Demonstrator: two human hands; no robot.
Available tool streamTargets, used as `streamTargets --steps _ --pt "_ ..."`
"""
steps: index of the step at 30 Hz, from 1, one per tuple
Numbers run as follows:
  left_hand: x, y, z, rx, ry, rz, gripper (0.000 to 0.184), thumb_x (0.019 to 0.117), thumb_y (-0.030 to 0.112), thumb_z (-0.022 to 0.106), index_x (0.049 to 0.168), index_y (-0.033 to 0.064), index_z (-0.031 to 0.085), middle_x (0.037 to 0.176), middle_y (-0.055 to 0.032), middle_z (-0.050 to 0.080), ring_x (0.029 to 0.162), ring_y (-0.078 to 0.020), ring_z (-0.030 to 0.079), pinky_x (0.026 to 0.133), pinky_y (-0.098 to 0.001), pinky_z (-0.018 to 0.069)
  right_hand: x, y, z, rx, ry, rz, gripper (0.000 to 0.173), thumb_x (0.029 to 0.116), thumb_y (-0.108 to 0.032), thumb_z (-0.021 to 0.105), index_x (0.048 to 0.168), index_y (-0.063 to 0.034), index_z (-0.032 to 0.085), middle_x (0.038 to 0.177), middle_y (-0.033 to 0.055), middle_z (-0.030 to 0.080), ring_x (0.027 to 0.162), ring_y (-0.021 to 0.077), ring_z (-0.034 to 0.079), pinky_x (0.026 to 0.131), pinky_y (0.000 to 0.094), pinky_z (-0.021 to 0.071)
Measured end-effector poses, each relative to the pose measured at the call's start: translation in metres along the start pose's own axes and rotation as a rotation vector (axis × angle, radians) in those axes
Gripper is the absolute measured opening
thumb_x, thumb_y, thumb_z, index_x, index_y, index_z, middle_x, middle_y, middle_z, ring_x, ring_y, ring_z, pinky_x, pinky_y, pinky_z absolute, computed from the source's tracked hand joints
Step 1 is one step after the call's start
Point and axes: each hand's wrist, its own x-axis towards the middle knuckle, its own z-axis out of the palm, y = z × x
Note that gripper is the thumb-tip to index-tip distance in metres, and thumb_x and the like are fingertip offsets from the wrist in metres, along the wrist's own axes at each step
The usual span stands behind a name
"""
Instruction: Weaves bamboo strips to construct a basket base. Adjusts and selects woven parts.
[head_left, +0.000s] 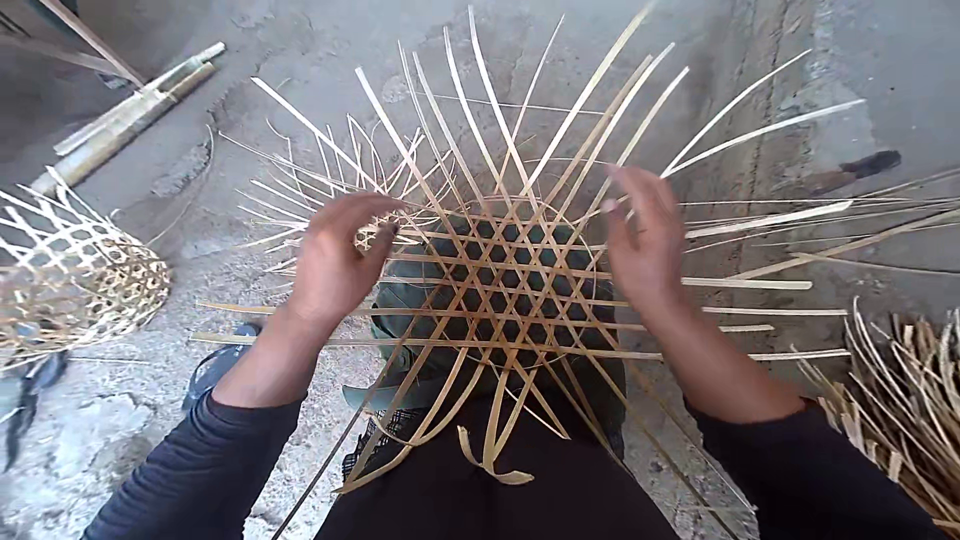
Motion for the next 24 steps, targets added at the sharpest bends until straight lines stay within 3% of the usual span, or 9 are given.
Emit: streamTargets --steps 3,6,10,14,18,24 --pt "-0.012 0.005 0.022 0.049 -0.142 0.192 0.026 0.0983 0.022 0.063 0.119 0.0113 0.075 0.128 -0.0117 0.069 0.126 -0.0314 0.061 0.11 -0.0563 0.0439 -0.011 -0.014 0.047 -0.143 -0.201 -0.11 0.052 0.1079 -0.039 0.046 0.153 -0.0147 0.05 0.158 0.0195 0.045 0.15 0.0403 0.036 0.12 0.0713 0.0201" --pt "-0.024 0.003 0.041 0.128 -0.328 0.287 0.026 0.0961 0.028 0.067 0.118 0.017 0.075 0.129 -0.0086 0.068 0.134 -0.0329 0.056 0.114 -0.0672 0.0336 -0.031 -0.002 0.086 -0.257 -0.308 -0.131 0.057 0.1074 -0.046 0.042 0.159 -0.021 0.042 0.165 0.0178 0.033 0.155 0.042 0.024 0.119 0.0761 0.0129" --pt "-0.027 0.001 0.038 0.236 -0.389 0.285 0.026 0.098 0.034 0.064 0.115 0.0186 0.076 0.126 -0.0074 0.069 0.134 -0.0332 0.055 0.115 -0.0695 0.0293 -0.038 0.004 0.096 -0.291 -0.313 -0.133 0.06 0.1083 -0.049 0.035 0.162 -0.0215 0.037 0.169 0.0144 0.026 0.157 0.0396 0.019 0.119 0.0742 0.0129" --pt "-0.026 0.004 0.038 0.306 -0.376 0.235 0.025 0.0956 0.036 0.061 0.113 0.0262 0.076 0.125 -0.003 0.07 0.138 -0.0381 0.05 0.112 -0.0815 0.0153 -0.04 0.005 0.097 -0.29 -0.29 -0.122 0.061 0.1079 -0.052 0.033 0.162 -0.024 0.035 0.17 0.0121 0.024 0.158 0.0373 0.018 0.121 0.0724 0.0111" --pt "-0.022 0.008 0.043 0.325 -0.369 0.116 0.046 0.088 0.035 0.068 0.133 0.0297 0.065 0.131 -0.0004 0.067 0.143 -0.041 0.043 0.107 -0.0873 0.0045 -0.041 0.011 0.099 -0.291 -0.259 -0.124 0.062 0.1066 -0.056 0.032 0.162 -0.0284 0.035 0.17 0.0101 0.025 0.158 0.0362 0.018 0.121 0.0716 0.0117" --pt "-0.025 0.006 0.042 0.312 -0.351 0.076 0.048 0.088 0.04 0.064 0.135 0.0315 0.062 0.133 0.0027 0.066 0.146 -0.0421 0.038 0.104 -0.0892 0.0025 -0.041 0.012 0.098 -0.28 -0.26 -0.116 0.062 0.1067 -0.059 0.031 0.162 -0.0313 0.034 0.171 0.0077 0.024 0.159 0.0343 0.016 0.122 0.0708 0.0106"
